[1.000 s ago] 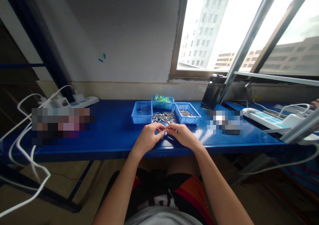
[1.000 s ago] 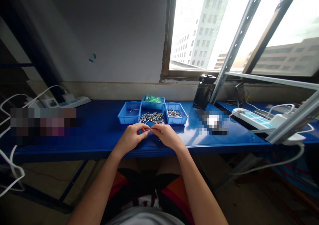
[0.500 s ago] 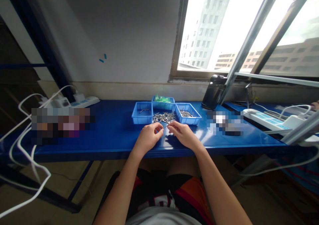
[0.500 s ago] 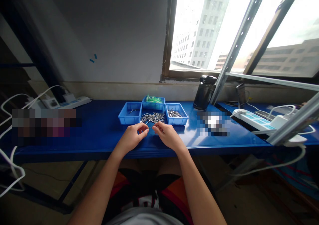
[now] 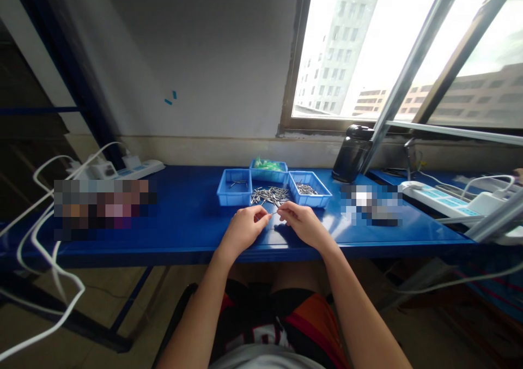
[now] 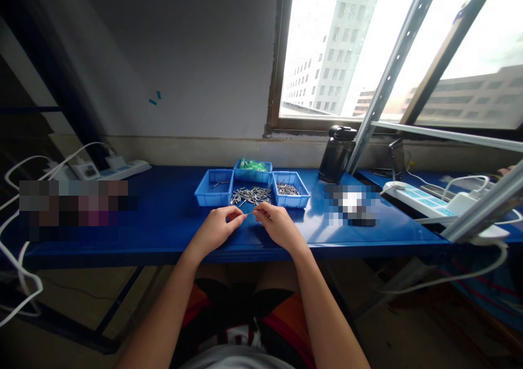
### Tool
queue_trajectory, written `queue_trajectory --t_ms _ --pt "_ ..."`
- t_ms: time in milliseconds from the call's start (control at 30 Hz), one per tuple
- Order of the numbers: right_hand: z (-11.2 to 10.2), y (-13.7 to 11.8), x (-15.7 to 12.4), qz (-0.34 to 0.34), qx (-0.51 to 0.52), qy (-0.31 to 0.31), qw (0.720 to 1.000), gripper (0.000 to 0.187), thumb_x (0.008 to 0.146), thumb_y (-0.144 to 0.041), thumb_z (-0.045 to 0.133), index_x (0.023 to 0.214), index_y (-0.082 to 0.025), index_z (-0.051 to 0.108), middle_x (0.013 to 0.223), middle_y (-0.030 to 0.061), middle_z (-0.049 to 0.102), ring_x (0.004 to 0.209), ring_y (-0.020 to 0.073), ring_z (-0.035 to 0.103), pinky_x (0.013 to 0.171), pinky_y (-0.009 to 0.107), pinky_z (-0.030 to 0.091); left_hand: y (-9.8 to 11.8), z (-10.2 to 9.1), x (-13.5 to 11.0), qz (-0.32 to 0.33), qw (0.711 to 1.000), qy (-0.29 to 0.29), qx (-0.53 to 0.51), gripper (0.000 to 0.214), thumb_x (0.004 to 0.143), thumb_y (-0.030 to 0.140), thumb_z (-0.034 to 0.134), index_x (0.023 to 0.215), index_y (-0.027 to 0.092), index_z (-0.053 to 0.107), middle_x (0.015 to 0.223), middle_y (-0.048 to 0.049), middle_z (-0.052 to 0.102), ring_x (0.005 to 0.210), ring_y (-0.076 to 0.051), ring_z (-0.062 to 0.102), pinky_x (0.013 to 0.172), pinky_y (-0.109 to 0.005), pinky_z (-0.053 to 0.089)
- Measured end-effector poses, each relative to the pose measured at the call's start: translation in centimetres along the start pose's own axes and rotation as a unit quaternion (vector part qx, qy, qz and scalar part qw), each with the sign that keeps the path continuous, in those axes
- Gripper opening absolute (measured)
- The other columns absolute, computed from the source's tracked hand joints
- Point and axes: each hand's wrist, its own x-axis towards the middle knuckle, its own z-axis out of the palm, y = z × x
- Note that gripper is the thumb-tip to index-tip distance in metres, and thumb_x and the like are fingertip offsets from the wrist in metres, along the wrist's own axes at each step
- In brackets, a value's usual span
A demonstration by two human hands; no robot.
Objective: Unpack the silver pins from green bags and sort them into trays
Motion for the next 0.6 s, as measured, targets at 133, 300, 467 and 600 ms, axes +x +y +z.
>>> queue_trajectory --t_ms 133,300,467,600 --pt "0.1 0.1 0.0 0.004 0.001 0.002 1.000 0.019 0.087 -0.033 0.048 0.084 -0.019 0.059 0.072 0.0014 0.064 0.063 0.0140 0.056 0.060 0.024 0.045 -0.1 -0.5 0.2 -0.008 0.999 -0.026 -0.039 0.024 0.083 0.034 0.047 0.081 0.019 0.066 0.082 -0.0027 0.070 0.078 -0.018 0.062 0.069 -0.025 0.043" --pt "0.1 0.1 0.0 -0.002 -0.002 -0.029 1.000 0.016 0.087 -0.029 0.048 0.088 -0.019 0.061 0.076 0.0017 0.065 0.067 0.0143 0.058 0.063 0.024 0.046 -0.5 -1.0 0.0 -0.021 0.995 -0.051 -0.079 0.025 0.081 0.034 0.048 0.082 0.017 0.066 0.082 -0.0035 0.070 0.076 -0.018 0.062 0.068 -0.025 0.044" --pt "0.0 -0.2 0.0 -0.003 -0.012 -0.021 1.000 0.016 0.086 -0.030 0.050 0.083 -0.018 0.062 0.076 0.0020 0.066 0.067 0.0147 0.059 0.064 0.024 0.045 -0.2 -1.1 -0.3 -0.021 0.997 -0.031 -0.064 0.029 0.084 0.038 0.045 0.078 0.017 0.064 0.075 -0.0029 0.067 0.071 -0.018 0.060 0.064 -0.025 0.041" --pt "0.0 -0.2 0.0 -0.005 -0.025 -0.027 0.999 0.017 0.086 -0.031 0.051 0.080 -0.018 0.062 0.075 0.0018 0.066 0.067 0.0150 0.059 0.063 0.024 0.045 -0.1 -1.2 -0.3 -0.021 0.997 -0.033 -0.068 0.036 0.086 0.041 0.039 0.073 0.016 0.061 0.072 -0.0031 0.065 0.069 -0.018 0.058 0.061 -0.025 0.040"
